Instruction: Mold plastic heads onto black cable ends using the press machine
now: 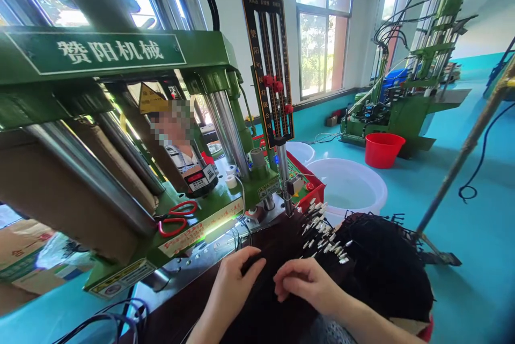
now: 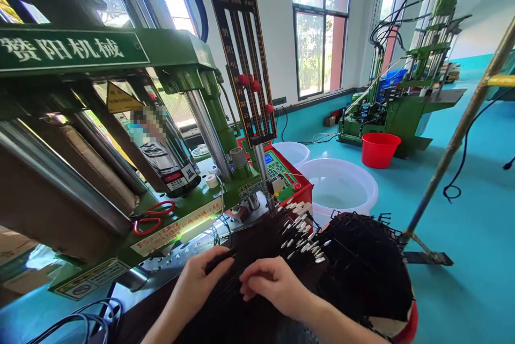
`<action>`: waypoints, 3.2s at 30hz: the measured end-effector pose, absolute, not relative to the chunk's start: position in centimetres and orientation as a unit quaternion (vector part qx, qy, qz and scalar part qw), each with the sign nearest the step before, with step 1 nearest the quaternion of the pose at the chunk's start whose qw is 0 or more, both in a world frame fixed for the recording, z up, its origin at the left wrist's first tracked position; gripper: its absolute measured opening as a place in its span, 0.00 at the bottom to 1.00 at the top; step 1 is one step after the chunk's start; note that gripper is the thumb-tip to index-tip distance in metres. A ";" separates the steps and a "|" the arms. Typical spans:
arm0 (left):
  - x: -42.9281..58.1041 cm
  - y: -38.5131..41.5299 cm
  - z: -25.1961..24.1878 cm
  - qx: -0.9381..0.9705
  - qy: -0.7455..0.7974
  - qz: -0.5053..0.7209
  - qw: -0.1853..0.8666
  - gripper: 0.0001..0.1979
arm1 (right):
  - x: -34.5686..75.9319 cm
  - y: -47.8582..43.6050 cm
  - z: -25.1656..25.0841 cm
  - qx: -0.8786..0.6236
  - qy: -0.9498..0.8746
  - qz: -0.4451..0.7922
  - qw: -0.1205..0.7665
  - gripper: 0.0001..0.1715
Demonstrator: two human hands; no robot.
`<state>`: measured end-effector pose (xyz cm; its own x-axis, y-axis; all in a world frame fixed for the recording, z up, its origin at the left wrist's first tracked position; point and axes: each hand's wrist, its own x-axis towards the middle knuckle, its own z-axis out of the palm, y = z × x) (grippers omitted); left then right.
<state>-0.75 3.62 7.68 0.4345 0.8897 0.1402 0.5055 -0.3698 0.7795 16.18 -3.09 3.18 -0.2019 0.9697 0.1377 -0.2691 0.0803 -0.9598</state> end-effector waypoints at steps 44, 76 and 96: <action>1.5 3.8 7.0 0.587 0.392 0.279 0.651 0.20 | 21.3 1.1 8.4 -0.289 -0.363 0.555 0.690 0.09; 4.0 -5.4 2.2 0.477 0.305 0.281 0.775 0.24 | 18.3 -3.3 6.2 -0.229 -0.659 0.653 0.296 0.20; 8.2 -5.8 -0.3 0.281 0.380 0.445 0.761 0.22 | 17.5 1.2 6.5 -0.268 -0.862 0.418 0.101 0.30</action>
<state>8.18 -5.82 -0.27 0.3159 0.8905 -0.3274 -0.4639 0.4460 0.7654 17.53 1.18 6.53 -0.8357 0.5469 -0.0502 0.3780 0.5064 -0.7750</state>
